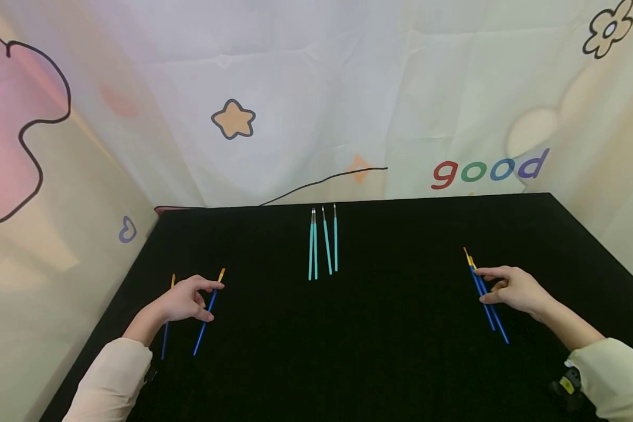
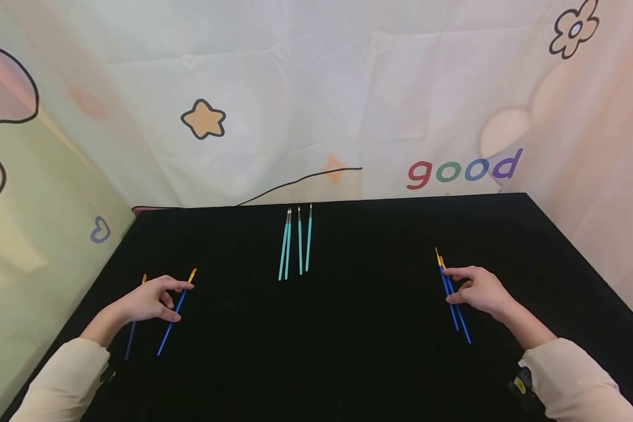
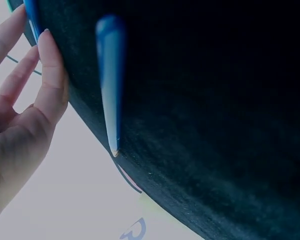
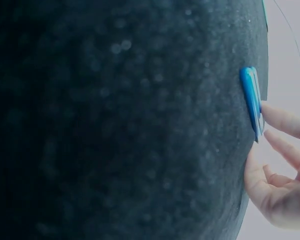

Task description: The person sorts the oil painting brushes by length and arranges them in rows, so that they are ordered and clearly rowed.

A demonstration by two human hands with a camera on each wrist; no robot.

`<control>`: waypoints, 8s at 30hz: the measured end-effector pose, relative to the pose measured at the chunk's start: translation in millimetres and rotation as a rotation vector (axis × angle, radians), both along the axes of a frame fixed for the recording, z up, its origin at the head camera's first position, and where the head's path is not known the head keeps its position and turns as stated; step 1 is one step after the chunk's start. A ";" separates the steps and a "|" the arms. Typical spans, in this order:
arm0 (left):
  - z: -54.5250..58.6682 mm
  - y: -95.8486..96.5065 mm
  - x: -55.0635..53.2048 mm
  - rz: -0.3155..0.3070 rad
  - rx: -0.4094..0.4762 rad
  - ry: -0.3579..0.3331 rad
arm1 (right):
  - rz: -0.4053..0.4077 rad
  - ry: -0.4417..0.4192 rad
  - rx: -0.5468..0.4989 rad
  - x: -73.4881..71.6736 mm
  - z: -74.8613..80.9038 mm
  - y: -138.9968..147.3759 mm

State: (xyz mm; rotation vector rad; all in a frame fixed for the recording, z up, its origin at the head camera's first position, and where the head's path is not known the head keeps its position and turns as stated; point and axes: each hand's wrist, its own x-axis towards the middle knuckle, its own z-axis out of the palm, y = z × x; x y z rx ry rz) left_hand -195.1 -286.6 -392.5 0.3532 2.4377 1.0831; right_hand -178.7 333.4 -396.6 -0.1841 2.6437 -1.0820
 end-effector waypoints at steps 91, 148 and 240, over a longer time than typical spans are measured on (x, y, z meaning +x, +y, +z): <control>12.6 69.6 13.1 -0.063 0.423 0.028 | 0.017 -0.231 -0.242 -10.5 14.7 18.0; 11.7 121.4 26.1 -0.068 0.457 0.043 | 0.188 -0.021 -0.603 18.8 37.3 -64.2; -8.4 162.4 44.1 -0.103 0.250 -0.073 | 0.203 -0.172 -0.581 10.4 23.3 -165.8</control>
